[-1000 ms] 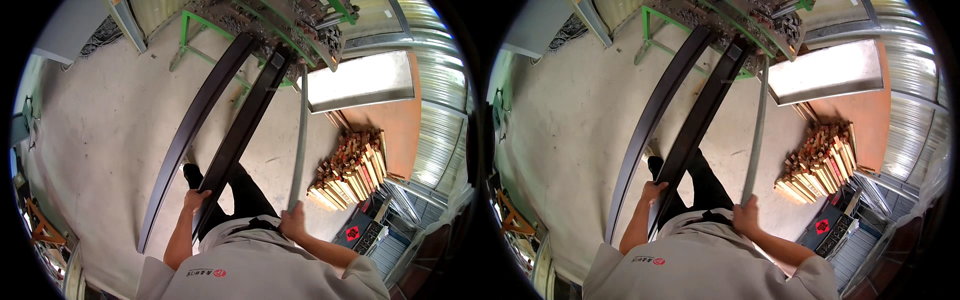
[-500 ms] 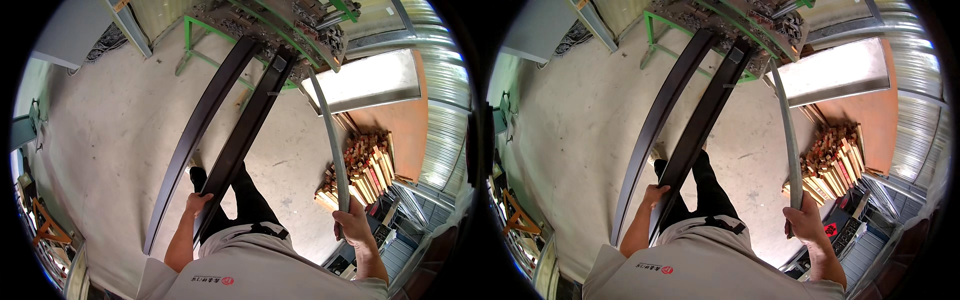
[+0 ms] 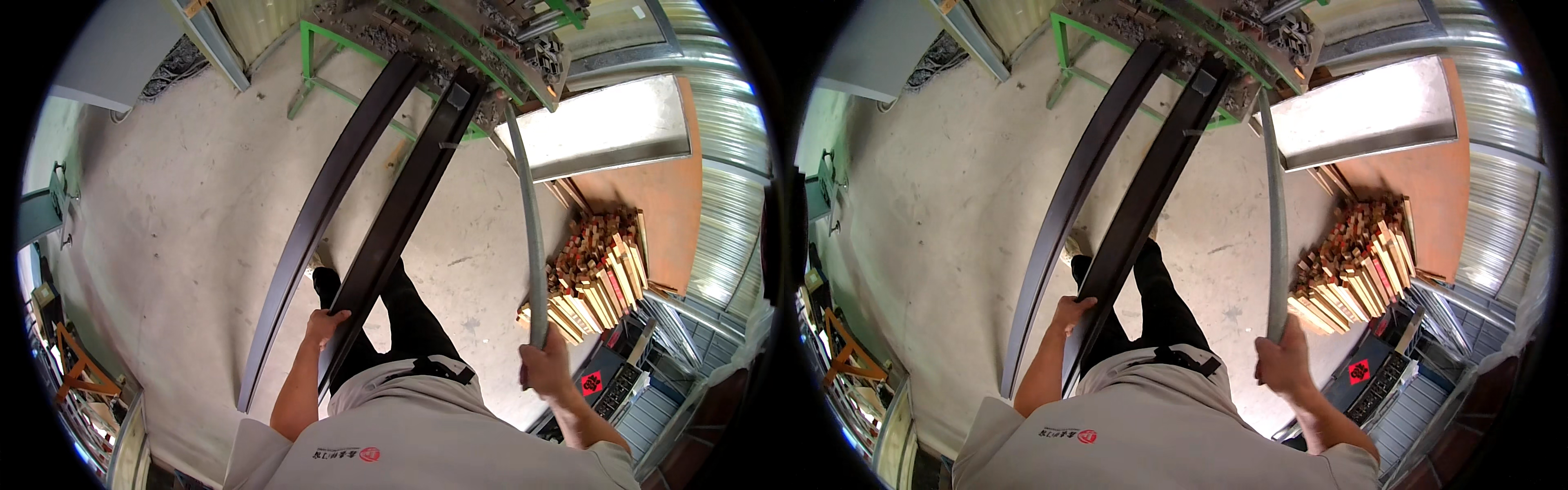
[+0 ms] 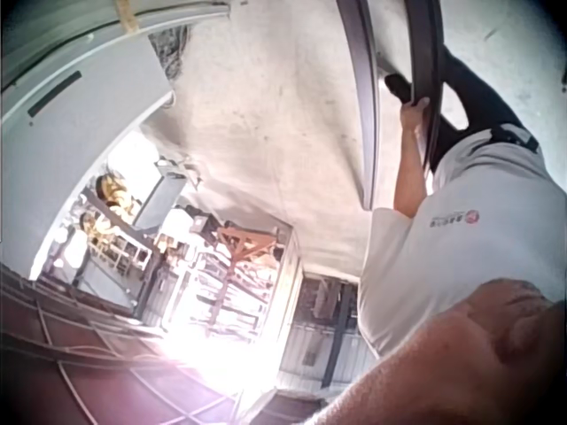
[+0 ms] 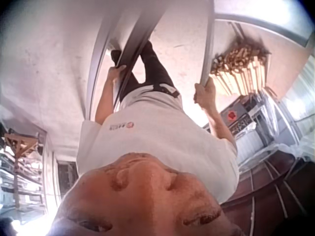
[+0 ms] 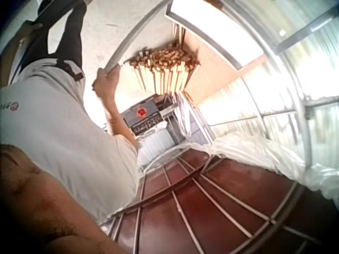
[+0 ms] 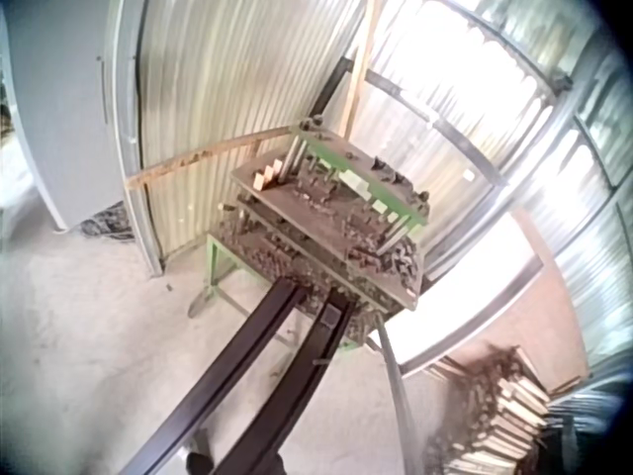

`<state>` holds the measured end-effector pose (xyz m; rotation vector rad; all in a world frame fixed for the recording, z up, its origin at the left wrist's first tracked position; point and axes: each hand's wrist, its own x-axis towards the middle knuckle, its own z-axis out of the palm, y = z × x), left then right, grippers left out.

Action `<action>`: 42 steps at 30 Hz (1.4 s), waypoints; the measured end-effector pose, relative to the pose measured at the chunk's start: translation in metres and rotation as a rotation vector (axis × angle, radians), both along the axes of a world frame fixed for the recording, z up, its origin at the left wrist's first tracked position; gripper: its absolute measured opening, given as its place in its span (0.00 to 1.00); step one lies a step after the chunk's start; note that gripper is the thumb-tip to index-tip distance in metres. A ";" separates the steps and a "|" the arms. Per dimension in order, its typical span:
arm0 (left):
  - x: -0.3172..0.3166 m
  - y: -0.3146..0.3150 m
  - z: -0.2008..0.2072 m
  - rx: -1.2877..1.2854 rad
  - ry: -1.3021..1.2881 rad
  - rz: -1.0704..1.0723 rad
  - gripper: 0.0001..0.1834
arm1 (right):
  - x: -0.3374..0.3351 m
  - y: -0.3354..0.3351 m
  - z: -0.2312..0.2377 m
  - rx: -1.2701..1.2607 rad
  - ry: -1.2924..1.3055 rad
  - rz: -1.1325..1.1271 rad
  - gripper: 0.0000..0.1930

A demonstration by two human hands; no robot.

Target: The person uses a drill to secure fasteners onto a long metal beam, then moves to a large industrial machine to process a curved metal component, and finally places the metal parts onto a storage rack.

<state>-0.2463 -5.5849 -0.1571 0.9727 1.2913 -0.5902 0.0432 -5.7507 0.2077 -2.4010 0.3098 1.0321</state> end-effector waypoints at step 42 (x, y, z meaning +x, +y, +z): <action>-0.081 0.040 -0.023 0.221 -0.065 -0.329 0.41 | 0.022 0.218 -0.208 0.130 -0.404 2.319 0.64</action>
